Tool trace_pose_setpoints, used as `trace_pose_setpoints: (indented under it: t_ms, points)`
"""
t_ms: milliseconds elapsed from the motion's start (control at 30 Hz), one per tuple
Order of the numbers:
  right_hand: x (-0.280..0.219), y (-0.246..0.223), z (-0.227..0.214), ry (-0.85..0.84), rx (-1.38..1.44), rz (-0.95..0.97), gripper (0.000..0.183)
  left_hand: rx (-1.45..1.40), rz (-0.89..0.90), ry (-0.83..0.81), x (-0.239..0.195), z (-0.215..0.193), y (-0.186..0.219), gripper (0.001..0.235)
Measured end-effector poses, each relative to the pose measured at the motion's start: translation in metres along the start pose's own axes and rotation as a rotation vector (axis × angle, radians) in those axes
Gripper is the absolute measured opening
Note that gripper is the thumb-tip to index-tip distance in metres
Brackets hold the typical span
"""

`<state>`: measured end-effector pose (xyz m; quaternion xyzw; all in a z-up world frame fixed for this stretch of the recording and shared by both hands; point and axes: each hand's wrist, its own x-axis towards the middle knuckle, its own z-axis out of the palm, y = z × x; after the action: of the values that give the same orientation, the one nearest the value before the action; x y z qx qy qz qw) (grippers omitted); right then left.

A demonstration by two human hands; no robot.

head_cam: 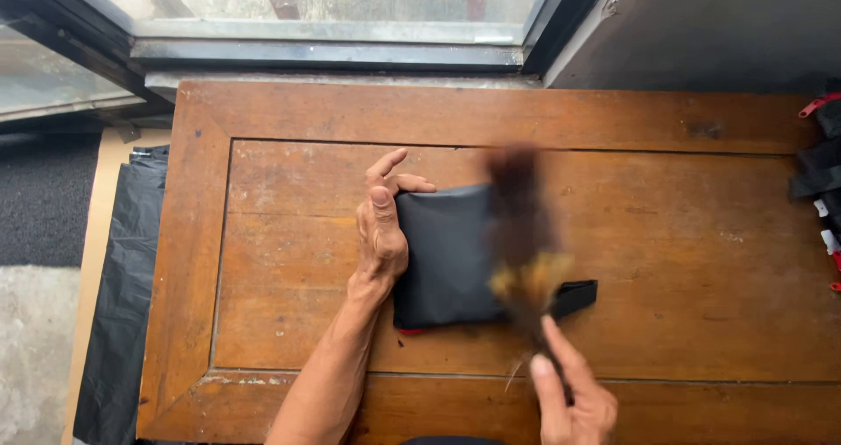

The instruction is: The person uses a feather duster to clean a small black pouch with red accents on a wooden table. After dusting the pouch, they place it into a plastic crate. The person then picks up a larger folded black bag, unfolds it on the table, and dusts its surface before rolling it back up.

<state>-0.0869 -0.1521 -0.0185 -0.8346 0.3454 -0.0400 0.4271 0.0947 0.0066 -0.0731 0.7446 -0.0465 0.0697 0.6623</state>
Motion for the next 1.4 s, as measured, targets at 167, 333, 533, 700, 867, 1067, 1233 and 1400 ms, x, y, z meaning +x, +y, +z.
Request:
trace_pose_setpoints:
  t_ms: [167, 333, 533, 700, 867, 1067, 1233, 1400]
  points:
    - [-0.006, 0.023, 0.010, -0.318, -0.157, -0.109, 0.045, -0.032, 0.000, -0.001, -0.001, 0.000, 0.001, 0.072]
    - [0.000, 0.011, 0.007, -0.208, 0.131, -0.017, 0.042, -0.167, -0.019, 0.067, 0.001, -0.005, -0.014, 0.067]
    - [0.008, 0.017, 0.004, -0.369, -0.128, -0.143, 0.046, 0.324, 0.218, -0.003, 0.003, 0.001, 0.003, 0.025]
    - [0.047, 0.042, 0.001, -0.188, 0.177, 0.018, 0.041, 0.509, 0.241, -0.030, 0.002, -0.001, -0.010, 0.032]
    - [0.044, 0.035, -0.008, -0.204, 0.162, -0.065, 0.042, 0.521, 0.229, 0.005, 0.006, -0.003, -0.017, 0.030]
    - [0.049, 0.036, -0.008, -0.241, 0.157, -0.076, 0.043, 0.472, 0.164, -0.018, 0.005, -0.002, -0.019, 0.022]
    - [0.049, 0.051, -0.008, -0.233, 0.226, -0.135, 0.042, 0.452, 0.146, -0.009, 0.005, -0.003, -0.018, 0.022]
    - [0.048, 0.035, -0.012, -0.204, 0.110, -0.101, 0.041, 0.425, 0.118, -0.027, 0.005, -0.004, -0.020, 0.021]
